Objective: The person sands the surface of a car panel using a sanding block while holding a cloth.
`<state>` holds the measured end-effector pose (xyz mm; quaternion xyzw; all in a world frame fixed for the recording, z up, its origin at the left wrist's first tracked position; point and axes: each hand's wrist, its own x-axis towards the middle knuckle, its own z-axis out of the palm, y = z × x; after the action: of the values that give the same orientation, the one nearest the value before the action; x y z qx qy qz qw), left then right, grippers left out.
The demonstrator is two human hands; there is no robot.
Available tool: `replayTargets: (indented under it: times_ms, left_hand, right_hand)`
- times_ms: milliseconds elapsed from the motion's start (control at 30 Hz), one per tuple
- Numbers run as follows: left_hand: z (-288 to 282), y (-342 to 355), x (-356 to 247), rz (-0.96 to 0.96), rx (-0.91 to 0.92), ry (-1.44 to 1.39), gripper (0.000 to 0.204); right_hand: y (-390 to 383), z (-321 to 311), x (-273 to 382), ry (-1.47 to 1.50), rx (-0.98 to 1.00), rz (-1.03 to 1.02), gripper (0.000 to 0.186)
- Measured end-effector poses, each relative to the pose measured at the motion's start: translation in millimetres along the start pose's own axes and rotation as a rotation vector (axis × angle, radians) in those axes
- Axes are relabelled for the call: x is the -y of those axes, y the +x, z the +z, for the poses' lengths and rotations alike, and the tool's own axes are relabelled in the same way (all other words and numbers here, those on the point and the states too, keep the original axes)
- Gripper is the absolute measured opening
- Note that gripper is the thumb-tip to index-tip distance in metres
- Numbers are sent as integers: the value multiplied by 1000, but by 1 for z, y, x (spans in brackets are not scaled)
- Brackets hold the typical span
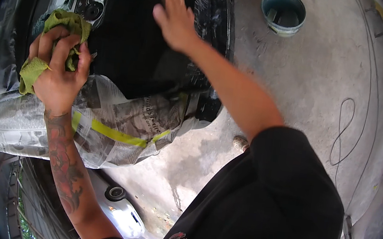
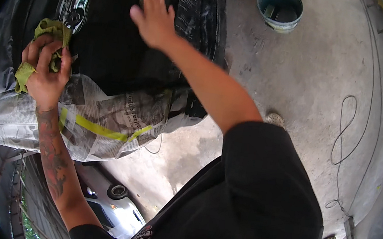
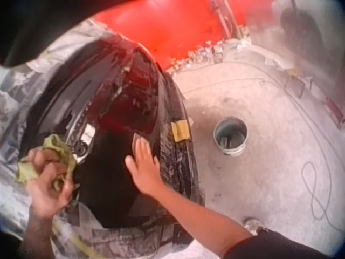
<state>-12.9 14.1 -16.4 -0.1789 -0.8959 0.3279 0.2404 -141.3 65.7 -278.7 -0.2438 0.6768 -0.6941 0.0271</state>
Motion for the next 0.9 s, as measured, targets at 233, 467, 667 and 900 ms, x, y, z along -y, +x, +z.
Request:
replayTargets:
  times_ms: [233,467,667,900]
  left_hand:
    - [-5,-9,-1,-43,65,24,17]
    - [0,2,-1,-3,25,28,17]
    - [-1,-8,0,-14,39,23,19]
    - [1,1,-2,-22,60,14,17]
  right_hand:
    - [-119,14,1,-117,252,-108,83]
    - [23,-8,-33,61,-16,44,82]
    - [-113,12,-13,-23,225,-7,87]
    - [40,-14,-56,67,30,114,86]
